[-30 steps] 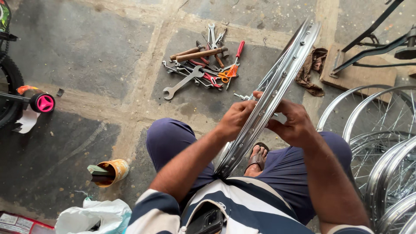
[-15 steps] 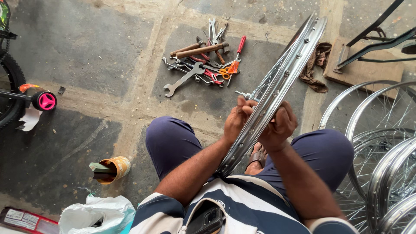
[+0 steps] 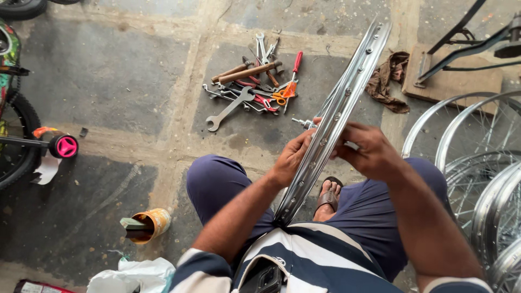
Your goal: The person sits on the floor and repeatedly rubs a small metal object along the inner edge of a bicycle rim. They rotate the rim to access different sections and continue the rubbing motion throughout the clip.
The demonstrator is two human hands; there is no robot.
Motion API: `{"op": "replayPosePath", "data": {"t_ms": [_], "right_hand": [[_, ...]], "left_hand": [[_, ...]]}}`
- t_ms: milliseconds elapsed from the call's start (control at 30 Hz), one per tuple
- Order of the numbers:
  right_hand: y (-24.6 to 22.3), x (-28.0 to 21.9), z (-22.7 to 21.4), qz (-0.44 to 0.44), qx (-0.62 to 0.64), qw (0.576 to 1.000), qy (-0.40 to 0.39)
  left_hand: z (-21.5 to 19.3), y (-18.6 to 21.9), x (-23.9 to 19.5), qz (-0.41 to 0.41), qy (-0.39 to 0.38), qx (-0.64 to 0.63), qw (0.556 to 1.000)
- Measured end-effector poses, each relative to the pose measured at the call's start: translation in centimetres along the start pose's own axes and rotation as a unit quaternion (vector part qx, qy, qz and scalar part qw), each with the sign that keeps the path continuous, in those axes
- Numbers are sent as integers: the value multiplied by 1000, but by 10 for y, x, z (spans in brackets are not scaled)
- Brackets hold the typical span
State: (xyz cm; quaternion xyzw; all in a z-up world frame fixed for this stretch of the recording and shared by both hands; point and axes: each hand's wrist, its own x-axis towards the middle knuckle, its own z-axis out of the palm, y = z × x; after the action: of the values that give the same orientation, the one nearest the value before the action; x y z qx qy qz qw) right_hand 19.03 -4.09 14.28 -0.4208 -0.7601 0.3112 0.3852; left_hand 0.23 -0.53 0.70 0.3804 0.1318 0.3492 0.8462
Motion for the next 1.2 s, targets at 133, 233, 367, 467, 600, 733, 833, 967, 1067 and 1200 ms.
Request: {"op": "replayPosePath", "data": {"t_ms": [133, 233, 367, 467, 600, 733, 833, 967, 1067, 1200], "right_hand": [[14, 2, 4, -45, -51, 998, -13], [26, 2, 22, -104, -105, 988, 52], [33, -1, 53, -79, -209, 952, 208], [33, 6, 71, -79, -179, 919, 343], [38, -7, 87, -57, -93, 939, 327], [62, -24, 88, 8, 333, 918, 214], [83, -35, 88, 37, 568, 798, 200], [85, -39, 86, 67, 599, 774, 195], [72, -41, 86, -2, 365, 902, 229], [66, -49, 81, -42, 261, 919, 294]], "left_hand": [[-20, 21, 13, -71, -75, 68, 992], [-17, 20, 11, -51, -23, 86, 995], [5, -8, -7, 23, 128, 1, 991], [12, -5, -4, 42, 141, -28, 989], [21, 33, 8, 123, 161, 26, 979], [43, 84, -1, 205, 87, 219, 950], [72, 97, -10, 176, 63, 459, 869], [91, 108, -18, 110, 86, 539, 830], [87, 109, -33, 137, 98, 544, 822], [77, 98, -49, 167, 90, 546, 816]]}}
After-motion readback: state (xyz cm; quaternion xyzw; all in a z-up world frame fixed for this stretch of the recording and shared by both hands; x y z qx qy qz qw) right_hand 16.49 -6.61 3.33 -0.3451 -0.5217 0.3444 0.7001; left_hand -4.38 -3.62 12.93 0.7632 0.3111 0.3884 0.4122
